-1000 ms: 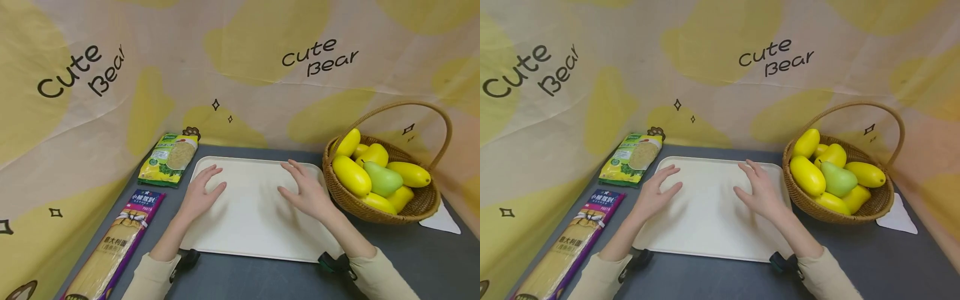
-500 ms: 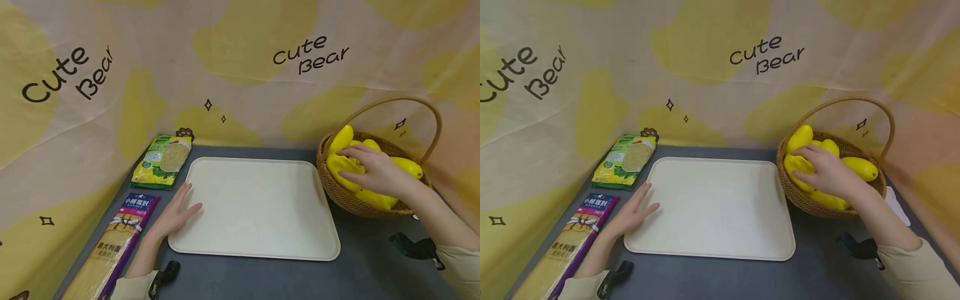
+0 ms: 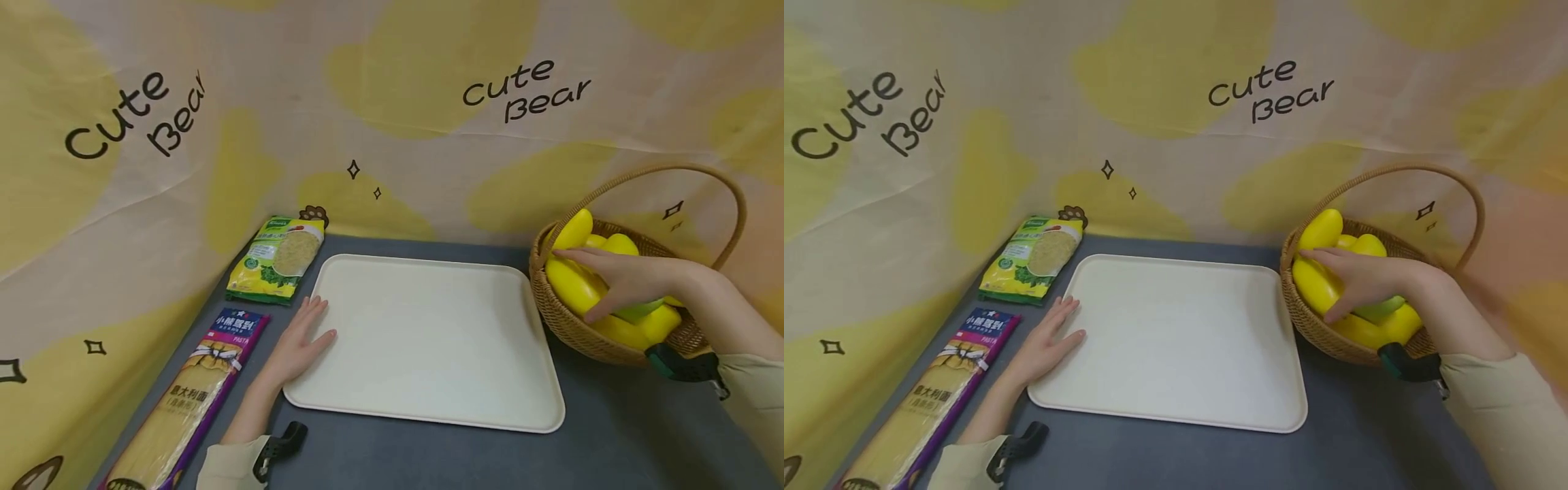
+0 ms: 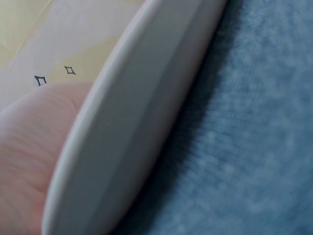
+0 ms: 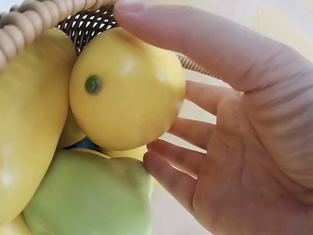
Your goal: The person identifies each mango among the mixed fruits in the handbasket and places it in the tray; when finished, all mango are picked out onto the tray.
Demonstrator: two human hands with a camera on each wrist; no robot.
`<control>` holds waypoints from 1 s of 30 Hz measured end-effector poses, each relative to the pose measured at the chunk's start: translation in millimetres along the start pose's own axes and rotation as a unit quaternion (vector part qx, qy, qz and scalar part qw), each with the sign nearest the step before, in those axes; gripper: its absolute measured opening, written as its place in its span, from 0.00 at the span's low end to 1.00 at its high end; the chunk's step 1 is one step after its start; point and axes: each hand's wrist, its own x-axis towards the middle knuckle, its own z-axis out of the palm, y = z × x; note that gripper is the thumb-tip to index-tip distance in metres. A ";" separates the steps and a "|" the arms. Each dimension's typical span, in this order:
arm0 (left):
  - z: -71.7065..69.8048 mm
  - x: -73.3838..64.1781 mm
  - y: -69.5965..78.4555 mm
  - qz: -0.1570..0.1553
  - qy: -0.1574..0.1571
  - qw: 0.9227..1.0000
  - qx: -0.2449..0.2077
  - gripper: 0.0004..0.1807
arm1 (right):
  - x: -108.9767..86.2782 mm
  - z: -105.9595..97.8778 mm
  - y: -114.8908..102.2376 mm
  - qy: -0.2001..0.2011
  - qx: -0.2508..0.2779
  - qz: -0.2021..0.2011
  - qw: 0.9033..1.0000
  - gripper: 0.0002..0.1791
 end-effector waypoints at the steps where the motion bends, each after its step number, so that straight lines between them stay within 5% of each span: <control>1: 1.3 0.5 0.0 0.005 -0.001 1.000 0.001 0.36 | 0.1 0.6 1.8 -0.001 0.000 -0.002 1.000 0.61; 8: 3.0 1.5 0.1 0.023 -0.005 1.000 0.018 0.37 | 1.8 4.8 5.4 -0.005 -0.001 0.002 1.000 0.61; 18: 1.3 0.6 -3.6 0.000 0.009 1.000 0.018 0.36 | 5.0 7.5 5.6 0.043 -0.033 -0.033 0.998 0.55; 30: 1.1 -0.3 -4.2 0.000 0.016 1.000 0.016 0.34 | 6.1 6.2 4.3 0.034 -0.044 -0.027 0.998 0.52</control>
